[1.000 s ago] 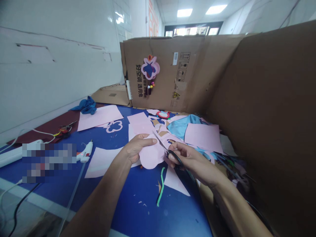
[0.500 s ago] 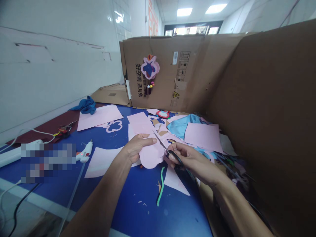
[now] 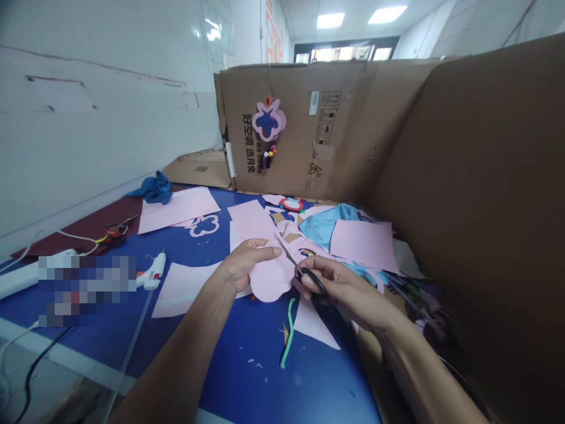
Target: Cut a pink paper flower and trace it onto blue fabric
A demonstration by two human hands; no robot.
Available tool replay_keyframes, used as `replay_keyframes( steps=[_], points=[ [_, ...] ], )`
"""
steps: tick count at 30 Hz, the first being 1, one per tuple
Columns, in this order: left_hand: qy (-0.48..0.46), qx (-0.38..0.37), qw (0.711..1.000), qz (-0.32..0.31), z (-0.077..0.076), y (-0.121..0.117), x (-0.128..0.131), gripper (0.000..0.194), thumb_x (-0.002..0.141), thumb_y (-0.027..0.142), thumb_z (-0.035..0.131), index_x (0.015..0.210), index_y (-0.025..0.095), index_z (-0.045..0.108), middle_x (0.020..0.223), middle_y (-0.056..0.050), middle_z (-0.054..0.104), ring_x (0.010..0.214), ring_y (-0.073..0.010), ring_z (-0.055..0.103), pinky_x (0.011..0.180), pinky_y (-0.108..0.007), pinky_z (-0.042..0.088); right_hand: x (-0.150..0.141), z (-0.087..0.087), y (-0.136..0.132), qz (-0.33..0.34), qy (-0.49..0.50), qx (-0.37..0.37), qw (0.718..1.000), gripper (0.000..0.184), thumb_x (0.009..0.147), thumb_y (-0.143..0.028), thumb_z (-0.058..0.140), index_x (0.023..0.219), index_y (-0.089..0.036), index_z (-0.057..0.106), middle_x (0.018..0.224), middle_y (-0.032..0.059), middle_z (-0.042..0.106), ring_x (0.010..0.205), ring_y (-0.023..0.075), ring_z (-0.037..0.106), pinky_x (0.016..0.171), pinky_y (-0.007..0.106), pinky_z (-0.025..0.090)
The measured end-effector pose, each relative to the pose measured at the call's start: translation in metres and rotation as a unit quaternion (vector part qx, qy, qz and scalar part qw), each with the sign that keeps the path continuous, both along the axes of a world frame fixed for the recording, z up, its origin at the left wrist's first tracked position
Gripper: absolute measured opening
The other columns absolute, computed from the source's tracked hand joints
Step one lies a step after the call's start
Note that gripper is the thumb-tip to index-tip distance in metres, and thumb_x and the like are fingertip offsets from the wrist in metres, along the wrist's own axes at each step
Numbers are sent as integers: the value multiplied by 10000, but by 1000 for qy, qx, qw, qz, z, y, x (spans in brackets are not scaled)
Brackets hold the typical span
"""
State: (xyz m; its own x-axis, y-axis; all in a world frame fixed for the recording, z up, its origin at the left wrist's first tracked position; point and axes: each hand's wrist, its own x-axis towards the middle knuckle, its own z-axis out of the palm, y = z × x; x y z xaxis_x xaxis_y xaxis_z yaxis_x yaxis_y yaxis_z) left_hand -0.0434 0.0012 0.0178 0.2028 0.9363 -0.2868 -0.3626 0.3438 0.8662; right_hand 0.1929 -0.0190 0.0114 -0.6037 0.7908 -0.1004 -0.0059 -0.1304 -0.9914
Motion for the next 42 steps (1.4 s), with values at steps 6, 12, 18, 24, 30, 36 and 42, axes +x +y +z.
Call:
replay_keyframes(
  steps=[6, 12, 18, 24, 30, 36, 42],
  points=[
    [-8, 0, 1000, -4, 1, -1, 0, 224, 720, 117, 828, 932, 85, 764, 807, -153, 781, 609, -213, 730, 617, -325, 620, 1, 2, -1, -5, 0, 5, 1000, 312, 970, -497, 761, 1112, -229, 690, 824, 17, 593, 774, 186, 515, 742, 320, 382],
    [-6, -6, 1000, 4, 2, -1, 0, 230, 687, 117, 868, 882, 97, 749, 787, -146, 774, 601, -212, 726, 617, -319, 606, 0, 9, -3, 1, -7, 11, 1000, 305, 970, -511, 758, 1046, -224, 688, 804, 11, 578, 751, 179, 488, 696, 310, 331],
    [-6, -9, 1000, -5, 0, 0, -2, 285, 676, 127, 894, 926, 99, 759, 798, -148, 781, 615, -224, 735, 646, -339, 602, 0, 9, -3, -7, -13, 14, 1000, 319, 956, -508, 777, 1049, -213, 696, 804, 16, 588, 764, 183, 507, 728, 322, 361],
    [-35, 26, 999, 20, -5, 7, -4, 196, 740, 210, 887, 864, 119, 764, 815, -107, 782, 650, -172, 714, 685, -289, 579, 0, 8, -2, -25, -12, 12, 1000, 341, 968, -519, 764, 1080, -207, 686, 818, 28, 611, 760, 168, 488, 674, 296, 331],
    [-151, -19, 987, 52, -10, 8, 5, 267, 822, 234, 819, 1057, 114, 775, 1052, -170, 813, 917, -283, 787, 875, -429, 638, -2, 3, 3, -70, 7, 8, 998, 377, 937, -513, 803, 1102, -197, 682, 844, 33, 627, 748, 159, 464, 640, 286, 306],
    [-170, -17, 983, 67, -19, 6, 20, 503, 738, 236, 906, 1195, 132, 722, 1132, -206, 804, 968, -330, 800, 884, -480, 652, -3, 3, 3, -89, 19, 9, 996, 416, 907, -533, 827, 1111, -196, 693, 825, 30, 627, 715, 150, 434, 622, 279, 301],
    [-114, 47, 980, 155, -14, 4, 24, 450, 676, 171, 904, 1096, 109, 753, 1073, -178, 821, 852, -293, 801, 862, -444, 661, -1, -1, 4, -84, 8, 21, 996, 375, 935, -514, 805, 1111, -202, 694, 838, 27, 628, 719, 147, 442, 629, 274, 314]
  ],
)
